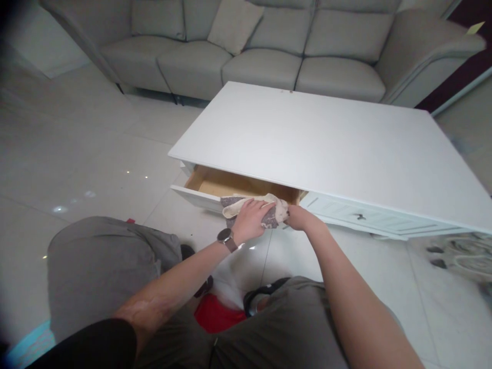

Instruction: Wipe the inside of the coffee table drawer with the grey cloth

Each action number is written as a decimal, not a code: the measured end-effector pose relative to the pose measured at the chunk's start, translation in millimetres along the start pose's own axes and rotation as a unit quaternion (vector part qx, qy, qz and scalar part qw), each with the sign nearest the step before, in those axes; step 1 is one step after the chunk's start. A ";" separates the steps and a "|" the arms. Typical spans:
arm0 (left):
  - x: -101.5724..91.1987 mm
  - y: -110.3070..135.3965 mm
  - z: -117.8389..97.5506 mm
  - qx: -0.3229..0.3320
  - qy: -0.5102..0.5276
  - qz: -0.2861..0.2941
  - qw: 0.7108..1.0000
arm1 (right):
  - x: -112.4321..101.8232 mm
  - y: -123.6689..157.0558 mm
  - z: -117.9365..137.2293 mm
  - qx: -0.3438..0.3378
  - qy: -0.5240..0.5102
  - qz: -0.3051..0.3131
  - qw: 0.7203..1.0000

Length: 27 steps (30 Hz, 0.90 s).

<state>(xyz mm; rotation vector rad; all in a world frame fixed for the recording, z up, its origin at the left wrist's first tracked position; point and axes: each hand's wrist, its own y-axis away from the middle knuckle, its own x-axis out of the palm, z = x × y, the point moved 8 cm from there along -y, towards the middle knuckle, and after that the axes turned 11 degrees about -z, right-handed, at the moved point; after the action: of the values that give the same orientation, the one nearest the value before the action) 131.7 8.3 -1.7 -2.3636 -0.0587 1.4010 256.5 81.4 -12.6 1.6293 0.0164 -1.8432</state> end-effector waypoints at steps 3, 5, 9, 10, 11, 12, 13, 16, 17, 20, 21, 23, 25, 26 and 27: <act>-29.3 12.4 50.1 -0.021 -0.034 -0.003 0.999 | 6.5 2.2 -1.1 -0.005 -0.025 0.034 0.999; -51.9 21.9 92.3 -0.049 -0.073 -0.003 0.996 | 7.5 3.3 -1.6 -0.009 -0.043 0.030 0.999; -101.2 39.6 179.7 -0.126 -0.170 -0.022 0.977 | 8.8 5.4 -5.8 -0.010 -0.034 0.003 0.999; -111.7 43.1 197.6 -0.142 -0.189 -0.025 0.971 | 9.5 6.1 -6.7 -0.012 -0.026 -0.002 1.000; -121.4 46.0 213.2 -0.159 -0.207 -0.031 0.965 | 10.4 6.8 -7.3 -0.014 -0.018 -0.005 1.000; -128.9 48.2 226.1 -0.176 -0.223 -0.030 0.958 | 11.2 7.7 -7.8 -0.015 -0.008 -0.007 1.000; -134.9 49.6 236.6 -0.195 -0.235 -0.027 0.952 | 12.0 8.7 -8.2 -0.016 0.002 -0.007 1.000; -144.7 49.1 252.7 -0.249 -0.243 -0.027 0.937 | 11.8 11.4 -9.4 -0.011 0.034 -0.015 0.999; -146.3 47.7 253.6 -0.262 -0.240 -0.033 0.934 | 11.0 12.1 -10.3 -0.006 0.045 -0.021 0.999; -147.7 42.8 249.7 -0.270 -0.241 -0.052 0.931 | 9.0 13.5 -14.5 0.012 0.064 -0.037 0.997; -147.0 41.8 247.6 -0.266 -0.243 -0.056 0.931 | 9.0 13.6 -16.0 0.015 0.066 -0.040 0.997; -143.9 41.1 243.4 -0.255 -0.246 -0.056 0.933 | 8.9 13.4 -18.2 0.015 0.069 -0.046 0.996; -138.6 40.8 237.1 -0.240 -0.249 -0.049 0.937 | 8.9 13.0 -19.9 0.013 0.077 -0.046 0.996; -134.6 40.1 232.0 -0.232 -0.249 -0.044 0.939 | 8.7 12.8 -20.0 0.011 0.081 -0.045 0.996; -129.7 38.7 224.8 -0.223 -0.246 -0.038 0.943 | 8.4 12.6 -19.7 0.009 0.085 -0.044 0.995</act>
<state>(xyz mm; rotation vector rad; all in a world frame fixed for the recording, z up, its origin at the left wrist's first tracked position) -130.7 12.1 -2.2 -2.2307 -0.6598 2.0809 279.9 76.0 -19.3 1.8203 0.1486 -1.7676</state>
